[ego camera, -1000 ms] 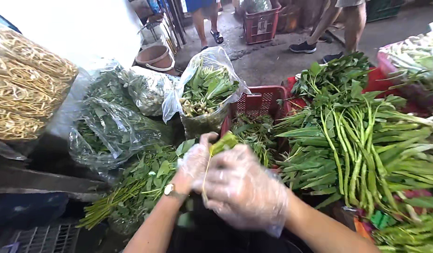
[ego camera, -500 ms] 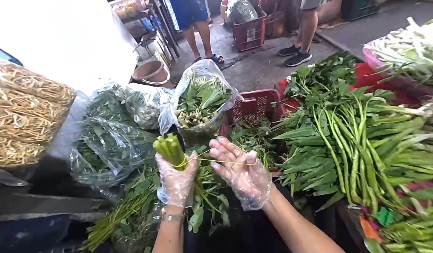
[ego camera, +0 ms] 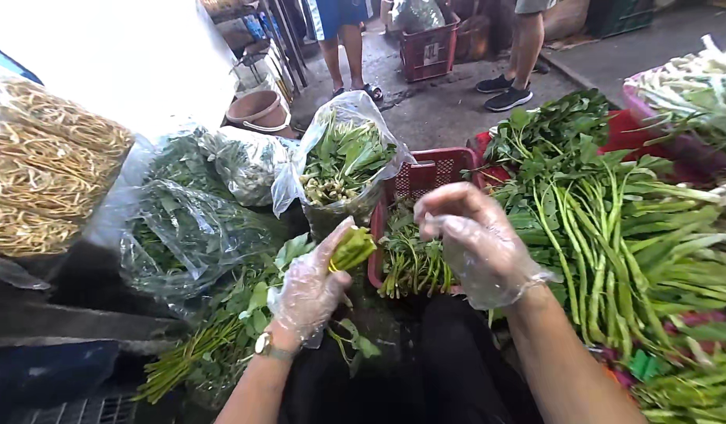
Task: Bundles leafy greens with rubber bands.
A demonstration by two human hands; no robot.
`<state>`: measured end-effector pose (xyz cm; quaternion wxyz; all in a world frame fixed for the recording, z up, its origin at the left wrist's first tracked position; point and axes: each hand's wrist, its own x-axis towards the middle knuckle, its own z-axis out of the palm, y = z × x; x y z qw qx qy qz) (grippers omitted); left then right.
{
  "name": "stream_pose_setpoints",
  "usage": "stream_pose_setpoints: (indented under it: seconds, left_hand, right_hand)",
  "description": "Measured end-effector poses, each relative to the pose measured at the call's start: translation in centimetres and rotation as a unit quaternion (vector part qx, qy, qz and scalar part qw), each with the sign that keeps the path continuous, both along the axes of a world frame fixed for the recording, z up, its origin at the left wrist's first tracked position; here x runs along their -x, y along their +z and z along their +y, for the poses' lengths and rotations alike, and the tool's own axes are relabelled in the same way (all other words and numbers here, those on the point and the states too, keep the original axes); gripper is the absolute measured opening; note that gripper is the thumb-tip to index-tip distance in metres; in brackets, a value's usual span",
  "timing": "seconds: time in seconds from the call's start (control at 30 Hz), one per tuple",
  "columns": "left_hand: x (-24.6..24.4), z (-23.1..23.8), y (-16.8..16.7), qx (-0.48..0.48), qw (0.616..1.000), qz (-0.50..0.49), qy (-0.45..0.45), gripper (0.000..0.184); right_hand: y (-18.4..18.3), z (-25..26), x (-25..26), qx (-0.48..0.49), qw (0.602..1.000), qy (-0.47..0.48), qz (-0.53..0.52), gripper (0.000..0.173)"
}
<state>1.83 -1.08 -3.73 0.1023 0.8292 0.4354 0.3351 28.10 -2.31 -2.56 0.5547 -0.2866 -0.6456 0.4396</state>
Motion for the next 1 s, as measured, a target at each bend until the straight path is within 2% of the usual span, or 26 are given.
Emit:
stream_pose_setpoints:
  seconds: [0.03,0.07,0.1,0.13,0.17,0.2,0.23,0.27,0.33,0.37,0.43,0.5,0.57,0.6,0.67,0.7,0.77,0.8,0.83,0.87,0.9,1.0]
  left_hand:
    - [0.1,-0.3,0.6,-0.003,1.000,-0.023,-0.006,0.079]
    - [-0.1,-0.8,1.3,-0.020,0.999,-0.029,-0.007,0.069]
    - [-0.5,-1.5,2.1,-0.033,0.999,-0.013,-0.010,0.064]
    - [-1.2,-2.3,2.8,-0.038,0.999,0.021,-0.019,0.060]
    - [-2.2,-3.2,3.4,-0.043,0.996,0.060,-0.047,0.057]
    - [-3.0,-3.9,3.9,-0.048,0.990,0.094,-0.096,0.054]
    - [-3.9,-4.3,4.1,-0.068,0.978,0.124,-0.152,0.049]
    - [-4.7,-4.5,4.1,-0.096,0.962,0.147,-0.207,0.045]
    - [-6.1,-4.7,3.7,-0.159,0.927,0.175,-0.292,0.033]
    - [-6.8,-4.7,3.3,-0.201,0.911,0.185,-0.309,0.029]
    - [-7.6,-4.7,2.2,-0.255,0.892,0.184,-0.326,0.033]
    - [-8.1,-4.7,1.2,-0.248,0.890,0.136,-0.357,0.037]
    - [-8.0,-4.3,-0.1,-0.203,0.909,0.063,-0.358,0.042]
    - [-7.9,-3.6,-1.4,-0.176,0.923,0.018,-0.341,0.042]
    - [-8.3,-1.7,-5.1,-0.120,0.948,-0.057,-0.290,0.039]
    - [-8.6,-1.0,-6.6,-0.090,0.955,-0.080,-0.269,0.037]
    - [-9.0,-0.1,-8.6,-0.029,0.966,-0.098,-0.238,0.040]
    - [-9.0,0.2,-9.3,0.011,0.969,-0.094,-0.227,0.044]
    - [-8.8,0.6,-9.9,0.050,0.971,-0.091,-0.216,0.048]
    - [-8.6,0.9,-10.5,0.080,0.971,-0.091,-0.206,0.051]
    - [-8.4,1.4,-11.0,0.105,0.971,-0.090,-0.196,0.053]
    - [-7.3,2.4,-11.6,0.161,0.972,-0.060,-0.160,0.054]
  right_hand:
    - [-0.1,-1.1,0.3,0.108,0.994,0.029,-0.001,0.016]
    - [-0.1,-2.3,1.1,0.216,0.972,0.086,-0.042,0.024]
    - [-0.4,-3.3,1.9,0.296,0.938,0.164,-0.073,0.041]
    - [-1.1,-4.3,2.7,0.350,0.905,0.233,-0.067,0.058]
    - [-1.9,-5.4,3.4,0.378,0.885,0.269,-0.022,0.067]
    - [-2.5,-6.1,3.9,0.385,0.884,0.263,0.042,0.063]
    - [-3.0,-6.4,4.1,0.364,0.896,0.227,0.111,0.046]
    - [-3.2,-6.3,4.0,0.312,0.918,0.185,0.160,0.040]
    - [-3.2,-5.5,3.2,0.224,0.943,0.137,0.207,0.049]
    - [-2.9,-5.4,2.9,0.197,0.954,0.104,0.201,0.048]
    - [-2.8,-5.7,1.5,0.151,0.973,0.043,0.171,0.048]
    - [-2.1,-7.6,-0.5,0.123,0.975,-0.059,0.174,0.051]
    - [-2.0,-11.0,-3.2,0.069,0.964,-0.212,0.143,0.047]
    - [-2.5,-13.2,-4.5,0.025,0.942,-0.317,0.105,0.039]
    - [-3.9,-18.2,-7.1,-0.041,0.860,-0.509,-0.010,0.046]
    - [-4.4,-20.5,-8.4,-0.044,0.795,-0.601,-0.072,0.050]
    - [-5.8,-24.0,-10.7,-0.005,0.645,-0.754,-0.122,0.057]
    - [-6.9,-25.6,-11.9,0.027,0.585,-0.802,-0.118,0.063]
    - [-8.2,-26.7,-13.2,0.056,0.542,-0.833,-0.097,0.066]
    - [-9.6,-27.8,-14.4,0.097,0.522,-0.844,-0.072,0.072]
    - [-10.9,-28.7,-15.5,0.160,0.518,-0.839,-0.039,0.076]
    - [-12.7,-29.9,-18.2,0.366,0.513,-0.776,0.029,0.063]
